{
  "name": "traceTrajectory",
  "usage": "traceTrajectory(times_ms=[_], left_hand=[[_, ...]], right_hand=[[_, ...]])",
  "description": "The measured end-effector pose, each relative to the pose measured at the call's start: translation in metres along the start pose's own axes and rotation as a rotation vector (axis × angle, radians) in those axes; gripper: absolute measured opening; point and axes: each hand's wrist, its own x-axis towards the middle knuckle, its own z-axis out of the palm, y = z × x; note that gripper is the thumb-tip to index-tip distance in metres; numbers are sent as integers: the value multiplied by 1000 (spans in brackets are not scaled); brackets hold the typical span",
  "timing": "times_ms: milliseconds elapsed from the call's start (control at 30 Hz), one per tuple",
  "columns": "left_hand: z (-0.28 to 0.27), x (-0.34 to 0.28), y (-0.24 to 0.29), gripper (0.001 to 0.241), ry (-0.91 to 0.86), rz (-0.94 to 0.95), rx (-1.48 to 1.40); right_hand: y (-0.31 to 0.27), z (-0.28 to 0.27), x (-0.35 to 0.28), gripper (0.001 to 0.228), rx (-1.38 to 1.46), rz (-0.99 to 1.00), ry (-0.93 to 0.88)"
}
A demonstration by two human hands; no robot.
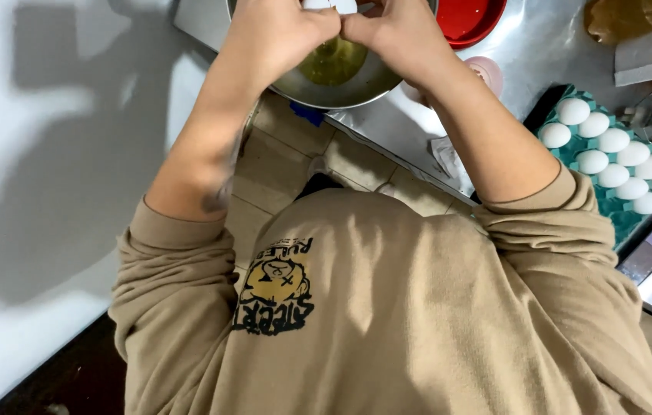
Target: Separating egg yolks from egg whites into a mixing bowl and a small cup.
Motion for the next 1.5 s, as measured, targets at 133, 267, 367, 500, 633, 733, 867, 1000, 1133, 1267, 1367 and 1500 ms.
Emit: traceTrajectory(times_ms=[133,267,367,500,633,733,867,1000,1133,1267,1367,1500], left_hand=[[-12,0,-1,18,-112,28,-113],[-16,-1,-10,17,-137,99,-150],[-20,-2,-10,14,-158,59,-147],[-27,-2,-7,13,-195,-39,-122],[-33,-2,-8,16,-219,-46,-45],[-35,-2,-5,16,-200,-90,-86],[-40,-3,3,15,-196,-137,-132],[-45,-4,11,10,-198,-157,-177],[-52,-14,0,17,-195,-173,-203],[-57,-21,20,14,-151,-30,-185],[-55,-27,33,13,-59,131,26],[-51,-35,24,21,-32,263,324]], right_hand=[[0,-4,-1,19,164,106,-36],[19,-8,3,11,248,110,-73],[26,-10,3,8,322,140,-62],[23,-10,-1,10,495,192,-48],[21,-9,-3,16,617,227,-53],[27,-12,-2,16,660,238,-73],[15,-12,-5,16,693,255,-76],[8,-13,-8,17,736,279,-55],[10,-18,-11,17,747,245,-71],[5,-21,-15,18,713,229,-77],[4,-21,-18,20,659,200,-49],[7,-23,-21,23,589,173,-40]])
